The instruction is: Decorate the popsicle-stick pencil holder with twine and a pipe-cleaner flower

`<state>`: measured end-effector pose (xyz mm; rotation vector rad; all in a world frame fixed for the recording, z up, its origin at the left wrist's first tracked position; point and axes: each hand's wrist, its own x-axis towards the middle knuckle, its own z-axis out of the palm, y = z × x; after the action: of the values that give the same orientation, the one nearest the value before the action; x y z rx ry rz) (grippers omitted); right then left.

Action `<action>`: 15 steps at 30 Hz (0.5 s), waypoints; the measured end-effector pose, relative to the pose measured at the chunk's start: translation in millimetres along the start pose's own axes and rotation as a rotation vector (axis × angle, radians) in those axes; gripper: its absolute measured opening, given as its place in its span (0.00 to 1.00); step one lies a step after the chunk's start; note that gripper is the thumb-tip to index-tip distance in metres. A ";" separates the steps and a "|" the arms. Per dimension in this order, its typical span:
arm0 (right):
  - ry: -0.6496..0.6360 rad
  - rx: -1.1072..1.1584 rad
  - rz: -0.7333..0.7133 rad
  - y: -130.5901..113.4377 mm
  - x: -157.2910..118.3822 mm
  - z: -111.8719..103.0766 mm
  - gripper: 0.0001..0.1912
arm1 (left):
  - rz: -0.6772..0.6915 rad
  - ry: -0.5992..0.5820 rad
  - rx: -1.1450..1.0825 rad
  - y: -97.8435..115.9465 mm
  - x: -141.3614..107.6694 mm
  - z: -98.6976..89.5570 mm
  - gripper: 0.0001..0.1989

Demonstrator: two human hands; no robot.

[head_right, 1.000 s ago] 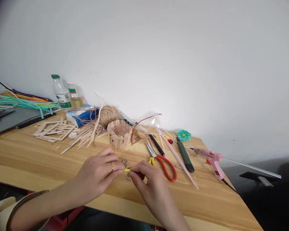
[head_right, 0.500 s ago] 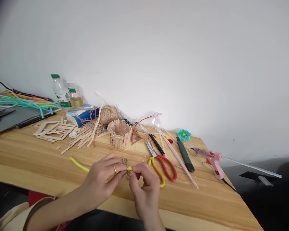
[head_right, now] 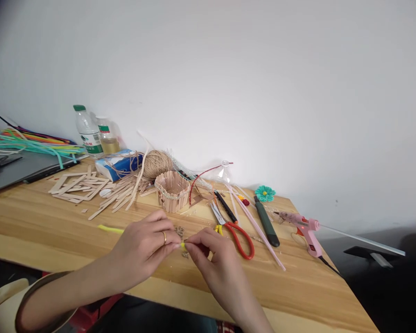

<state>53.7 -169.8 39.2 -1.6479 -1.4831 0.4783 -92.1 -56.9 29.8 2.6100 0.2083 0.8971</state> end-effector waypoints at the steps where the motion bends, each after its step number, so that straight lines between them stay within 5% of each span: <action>1: -0.033 -0.038 -0.008 -1.4 0.2 -0.8 0.10 | 0.016 -0.013 0.019 0.5 0.9 -1.4 0.10; 6: -0.033 -0.097 -0.032 -2.7 -6.1 1.7 0.09 | 0.054 0.001 0.043 1.4 3.0 -4.2 0.12; 12: 0.395 0.159 -0.033 4.4 -9.4 29.7 0.10 | 0.027 0.109 -0.078 5.6 -0.5 7.4 0.12; 15: 0.482 0.326 0.032 10.1 -8.8 39.3 0.11 | -0.033 0.099 -0.149 7.4 -1.9 8.6 0.13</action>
<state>28.4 -164.5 6.7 -1.4032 -0.9686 0.2918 -88.2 -66.8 25.4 2.4220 0.2026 0.9914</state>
